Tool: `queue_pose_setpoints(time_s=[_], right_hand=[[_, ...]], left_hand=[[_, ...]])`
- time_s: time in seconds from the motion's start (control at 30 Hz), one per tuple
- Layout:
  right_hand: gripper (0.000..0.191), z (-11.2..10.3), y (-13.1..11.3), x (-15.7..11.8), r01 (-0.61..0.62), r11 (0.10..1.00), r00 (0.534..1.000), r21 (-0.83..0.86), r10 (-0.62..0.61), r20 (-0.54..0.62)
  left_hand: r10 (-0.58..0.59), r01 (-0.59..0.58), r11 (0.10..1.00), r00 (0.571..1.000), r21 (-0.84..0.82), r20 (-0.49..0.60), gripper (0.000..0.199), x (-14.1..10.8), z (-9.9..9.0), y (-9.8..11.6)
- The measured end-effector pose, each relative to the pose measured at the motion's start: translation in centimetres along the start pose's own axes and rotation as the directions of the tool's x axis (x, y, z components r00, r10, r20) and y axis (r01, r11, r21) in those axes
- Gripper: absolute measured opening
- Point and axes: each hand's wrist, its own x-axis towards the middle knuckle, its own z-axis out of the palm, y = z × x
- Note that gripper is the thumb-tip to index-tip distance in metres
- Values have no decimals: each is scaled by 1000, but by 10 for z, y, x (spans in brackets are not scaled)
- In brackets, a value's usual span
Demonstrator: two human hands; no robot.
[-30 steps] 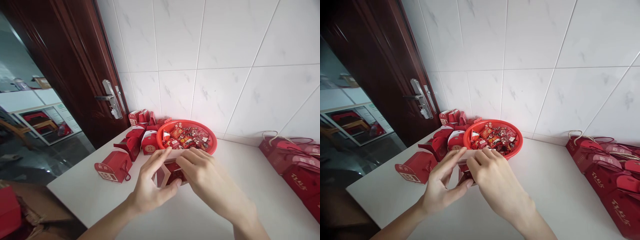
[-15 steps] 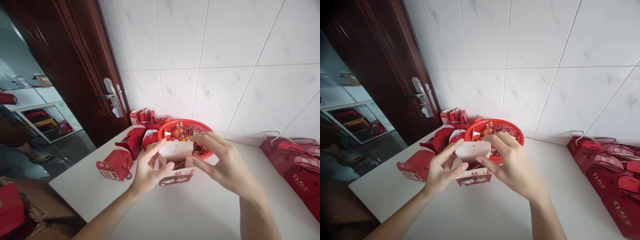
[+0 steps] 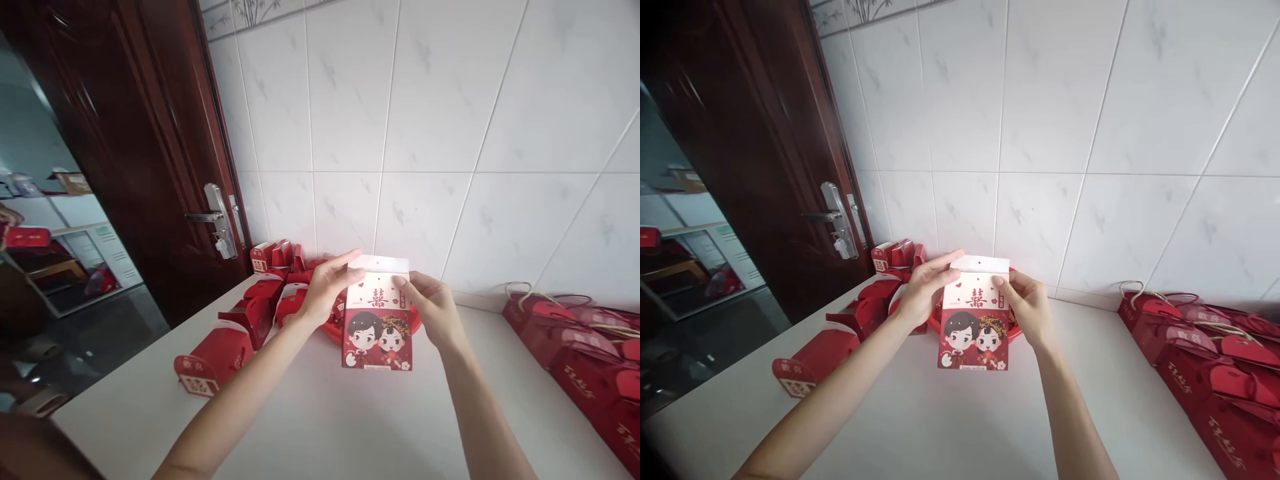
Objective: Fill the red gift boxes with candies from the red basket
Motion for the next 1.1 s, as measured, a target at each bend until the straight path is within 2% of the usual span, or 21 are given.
queue_pose_setpoints(time_s=[0.07,0.13,0.23,0.33,0.47,0.57,0.87,1.1], right_hand=[[41,-4,2,2,29,999,998,16,-28,-62],[42,-7,4,3,63,998,992,-3,-63,-110],[43,-10,7,5,88,995,984,-56,-95,-148],[44,-11,7,7,78,995,986,-68,-87,-142],[40,-14,5,6,43,999,999,10,-43,-32],[51,-20,6,6,13,998,999,56,-15,35],[49,-29,15,11,33,995,999,93,-32,-7],[40,-34,16,12,81,996,997,40,-80,-18]], left_hand=[[38,-38,999,998,-10,40,87,1,1,-6],[28,-28,1000,998,-6,58,92,2,2,-11],[-22,19,1000,991,25,129,68,7,5,-16],[11,-23,998,982,58,187,49,12,7,-20],[65,-84,992,982,98,178,45,16,8,-24],[81,-107,987,977,123,198,45,15,9,-24],[79,-114,983,969,141,236,45,15,14,-26],[159,-198,951,972,238,170,25,15,16,-25]])
